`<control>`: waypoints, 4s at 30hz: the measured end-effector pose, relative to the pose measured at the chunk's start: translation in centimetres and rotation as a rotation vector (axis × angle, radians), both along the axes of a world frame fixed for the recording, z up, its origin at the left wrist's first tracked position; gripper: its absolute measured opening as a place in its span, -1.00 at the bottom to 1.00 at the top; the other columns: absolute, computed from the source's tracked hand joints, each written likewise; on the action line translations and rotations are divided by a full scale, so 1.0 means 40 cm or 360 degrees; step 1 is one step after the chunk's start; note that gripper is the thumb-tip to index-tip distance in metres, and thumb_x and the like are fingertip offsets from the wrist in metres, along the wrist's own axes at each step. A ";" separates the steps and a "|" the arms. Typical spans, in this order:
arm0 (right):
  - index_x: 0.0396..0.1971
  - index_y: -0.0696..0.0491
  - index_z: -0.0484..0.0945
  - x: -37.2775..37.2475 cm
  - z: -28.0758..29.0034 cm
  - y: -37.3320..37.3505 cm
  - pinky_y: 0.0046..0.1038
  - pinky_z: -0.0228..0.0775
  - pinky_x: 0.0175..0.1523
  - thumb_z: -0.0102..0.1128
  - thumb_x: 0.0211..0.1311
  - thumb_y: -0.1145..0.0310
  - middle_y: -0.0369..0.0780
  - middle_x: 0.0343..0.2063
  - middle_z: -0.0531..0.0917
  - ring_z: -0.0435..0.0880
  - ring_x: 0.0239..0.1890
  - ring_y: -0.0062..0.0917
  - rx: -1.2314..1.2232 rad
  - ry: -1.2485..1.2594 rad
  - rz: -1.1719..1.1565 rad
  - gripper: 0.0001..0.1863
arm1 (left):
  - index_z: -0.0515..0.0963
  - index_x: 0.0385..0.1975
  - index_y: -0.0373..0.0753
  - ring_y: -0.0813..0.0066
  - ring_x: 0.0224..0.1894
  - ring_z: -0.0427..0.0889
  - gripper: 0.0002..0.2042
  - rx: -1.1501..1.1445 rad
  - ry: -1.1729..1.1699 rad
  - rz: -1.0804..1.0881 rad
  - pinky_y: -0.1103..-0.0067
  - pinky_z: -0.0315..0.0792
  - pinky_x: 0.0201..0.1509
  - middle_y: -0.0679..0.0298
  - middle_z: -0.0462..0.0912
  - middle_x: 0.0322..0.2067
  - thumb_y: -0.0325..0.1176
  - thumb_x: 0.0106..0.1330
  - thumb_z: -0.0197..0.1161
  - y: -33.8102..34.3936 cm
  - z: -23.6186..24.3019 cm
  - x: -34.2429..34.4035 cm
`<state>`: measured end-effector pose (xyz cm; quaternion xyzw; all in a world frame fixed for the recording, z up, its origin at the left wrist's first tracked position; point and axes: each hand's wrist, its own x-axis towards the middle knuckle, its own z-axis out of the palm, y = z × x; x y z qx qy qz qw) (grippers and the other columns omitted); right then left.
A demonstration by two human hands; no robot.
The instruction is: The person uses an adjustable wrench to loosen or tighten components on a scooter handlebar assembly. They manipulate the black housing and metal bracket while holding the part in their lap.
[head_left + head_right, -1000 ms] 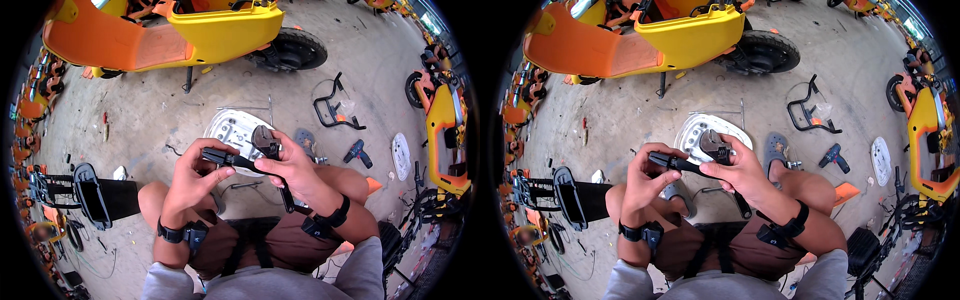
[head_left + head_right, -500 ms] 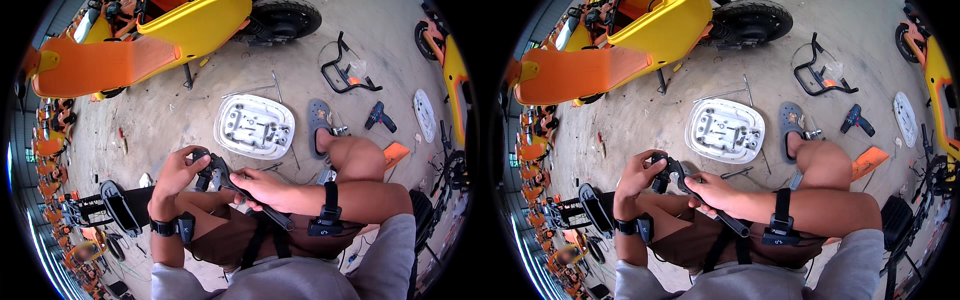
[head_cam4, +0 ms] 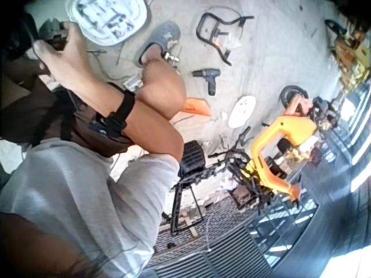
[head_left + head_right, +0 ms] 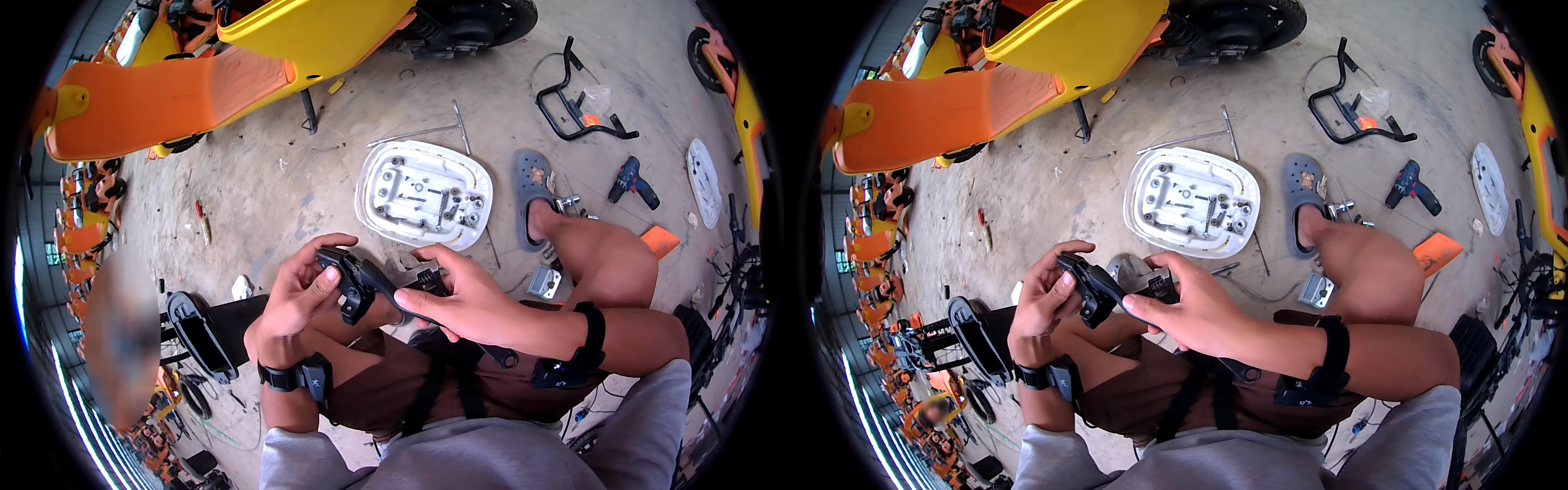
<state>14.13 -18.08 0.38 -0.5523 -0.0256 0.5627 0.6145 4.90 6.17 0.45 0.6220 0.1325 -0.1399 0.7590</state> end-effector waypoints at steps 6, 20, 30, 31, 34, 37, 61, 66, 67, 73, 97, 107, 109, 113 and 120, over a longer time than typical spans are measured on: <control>0.17 0.23 0.29 0.026 0.044 0.010 -0.67 0.40 -0.39 0.33 0.29 0.35 -0.29 -0.41 0.62 0.56 -0.46 -0.77 0.0178 -0.0120 -0.0083 -0.44 | 0.29 0.18 -0.35 0.84 -0.69 0.19 -0.65 -0.0184 -0.0230 0.0149 0.78 0.03 -0.60 0.18 0.62 -0.22 -0.32 0.51 0.05 -0.004 -0.009 -0.001; 0.20 0.25 0.27 0.023 0.029 0.003 -0.66 0.44 -0.38 0.35 0.27 0.37 -0.26 -0.37 0.64 0.60 -0.45 -0.74 0.0212 -0.0204 -0.0087 -0.40 | 0.33 0.07 -0.36 0.86 -0.63 0.24 -0.71 -0.0117 -0.0240 -0.0010 0.80 0.08 -0.58 0.07 0.64 -0.08 -0.34 0.48 0.09 -0.002 0.000 0.006; 0.21 0.26 0.26 0.023 0.007 0.005 -0.60 0.44 -0.43 0.35 0.27 0.30 -0.19 -0.34 0.64 0.59 -0.53 -0.70 0.0005 -0.0269 0.0008 -0.37 | 0.30 0.16 -0.34 0.72 -0.32 0.53 -0.51 0.0258 -0.0027 -0.0074 0.73 0.40 -0.31 0.26 0.62 -0.21 -0.39 0.32 0.35 -0.024 0.000 0.008; 0.21 0.26 0.26 0.024 0.004 0.008 -0.60 0.42 -0.47 0.35 0.27 0.30 -0.19 -0.36 0.64 0.57 -0.56 -0.70 -0.0024 -0.0291 0.0020 -0.36 | 0.29 0.18 -0.33 0.73 -0.33 0.52 -0.46 0.0319 -0.0041 -0.0077 0.73 0.40 -0.32 0.28 0.60 -0.25 -0.37 0.28 0.39 -0.035 -0.005 0.010; 0.21 0.25 0.26 0.035 0.007 0.014 -0.59 0.29 -0.59 0.36 0.25 0.29 -0.21 -0.47 0.63 0.48 -0.67 -0.72 -0.0177 -0.0093 0.0053 -0.35 | 0.23 0.26 -0.30 0.76 -0.38 0.47 -0.30 0.0511 0.0009 0.0021 0.74 0.38 -0.35 0.35 0.56 -0.33 -0.35 0.19 0.49 -0.061 -0.029 0.022; 0.22 0.23 0.26 0.031 0.016 0.022 -0.62 0.14 -0.67 0.36 0.24 0.31 -0.24 -0.53 0.61 0.42 -0.72 -0.74 -0.0102 -0.0089 -0.0146 -0.35 | 0.20 0.28 -0.31 0.73 -0.37 0.48 -0.30 0.0484 -0.0021 0.0141 0.71 0.40 -0.31 0.36 0.56 -0.33 -0.35 0.22 0.47 -0.077 -0.035 0.039; -0.12 0.09 0.48 0.030 -0.024 0.012 -0.63 0.07 -0.71 0.21 0.36 0.26 -0.27 -0.55 0.58 0.32 -0.79 -0.73 -0.0201 0.0136 0.0098 -0.75 | 0.25 0.21 -0.37 0.50 -0.30 0.64 -0.38 0.0184 0.0491 0.0093 0.54 0.50 -0.21 0.16 0.69 -0.37 -0.44 0.17 0.39 -0.088 -0.075 0.034; -0.20 0.13 0.49 0.042 -0.003 0.013 -0.62 0.10 -0.71 0.22 0.33 0.29 -0.27 -0.56 0.60 0.34 -0.78 -0.74 -0.0233 -0.0007 0.0171 -0.78 | 0.32 0.14 -0.38 0.52 -0.27 0.63 -0.41 0.0201 0.0484 0.0117 0.55 0.51 -0.17 0.20 0.67 -0.31 -0.48 0.12 0.44 -0.089 -0.073 0.040; -0.20 0.14 0.50 0.041 -0.002 0.013 -0.62 0.10 -0.71 0.23 0.32 0.30 -0.26 -0.56 0.61 0.34 -0.78 -0.74 -0.0236 -0.0063 0.0161 -0.77 | 0.34 0.12 -0.38 0.53 -0.26 0.63 -0.42 0.0198 0.0490 0.0122 0.55 0.51 -0.17 0.22 0.67 -0.30 -0.49 0.11 0.45 -0.090 -0.071 0.039; -0.21 0.19 0.52 0.034 0.014 0.015 -0.58 0.30 -0.59 0.26 0.30 0.30 -0.27 -0.52 0.64 0.50 -0.67 -0.69 -0.0211 -0.0382 0.0136 -0.75 | 0.44 0.01 -0.33 0.62 -0.33 0.59 -0.55 -0.0229 0.0323 0.0318 0.65 0.48 -0.29 0.33 0.63 -0.34 -0.48 0.16 0.48 -0.087 -0.050 0.035; -0.20 0.09 0.54 0.057 -0.044 0.001 -0.64 0.06 -0.70 0.18 0.36 0.27 -0.23 -0.53 0.59 0.34 -0.77 -0.74 -0.0363 0.0375 0.0396 -0.80 | 0.59 -0.25 -0.26 0.79 -0.60 0.45 -0.79 -0.0166 0.0998 -0.0201 0.78 0.16 -0.69 0.40 0.62 -0.48 -0.36 0.18 0.44 -0.104 -0.087 0.016; -0.13 0.09 0.56 0.044 -0.051 0.004 -0.65 0.14 -0.66 0.14 0.39 0.28 -0.23 -0.56 0.61 0.42 -0.73 -0.70 -0.0226 0.0149 0.0319 -0.79 | 0.48 -0.12 -0.34 0.70 -0.54 0.54 -0.61 0.0007 0.0875 0.0188 0.76 0.27 -0.68 0.34 0.64 -0.47 -0.32 0.12 0.44 -0.122 -0.102 0.007; -0.11 0.10 0.55 0.049 -0.032 0.011 -0.65 0.16 -0.66 0.13 0.39 0.30 -0.23 -0.49 0.63 0.48 -0.67 -0.69 -0.0198 0.0126 0.0374 -0.79 | 0.44 -0.09 -0.36 0.66 -0.52 0.56 -0.57 0.0095 0.0761 0.0053 0.73 0.34 -0.61 0.32 0.64 -0.47 -0.36 0.10 0.46 -0.115 -0.107 0.006; -0.05 0.13 0.51 0.059 -0.061 -0.003 -0.64 0.20 -0.66 0.10 0.40 0.33 -0.22 -0.31 0.67 0.59 -0.51 -0.67 -0.0148 0.0185 0.0610 -0.76 | 0.42 -0.10 -0.40 0.58 -0.42 0.62 -0.57 0.0062 0.0663 -0.0137 0.64 0.48 -0.35 0.26 0.63 -0.42 -0.44 0.09 0.46 -0.121 -0.099 0.002; -0.02 0.16 0.49 0.049 -0.051 0.002 -0.63 0.28 -0.65 0.08 0.42 0.34 -0.21 -0.17 0.66 0.65 -0.40 -0.63 -0.0020 0.0398 0.0597 -0.74 | 0.46 -0.17 -0.42 0.56 -0.45 0.64 -0.67 0.0009 0.0708 -0.0244 0.61 0.50 -0.38 0.23 0.64 -0.42 -0.43 0.16 0.41 -0.111 -0.111 -0.010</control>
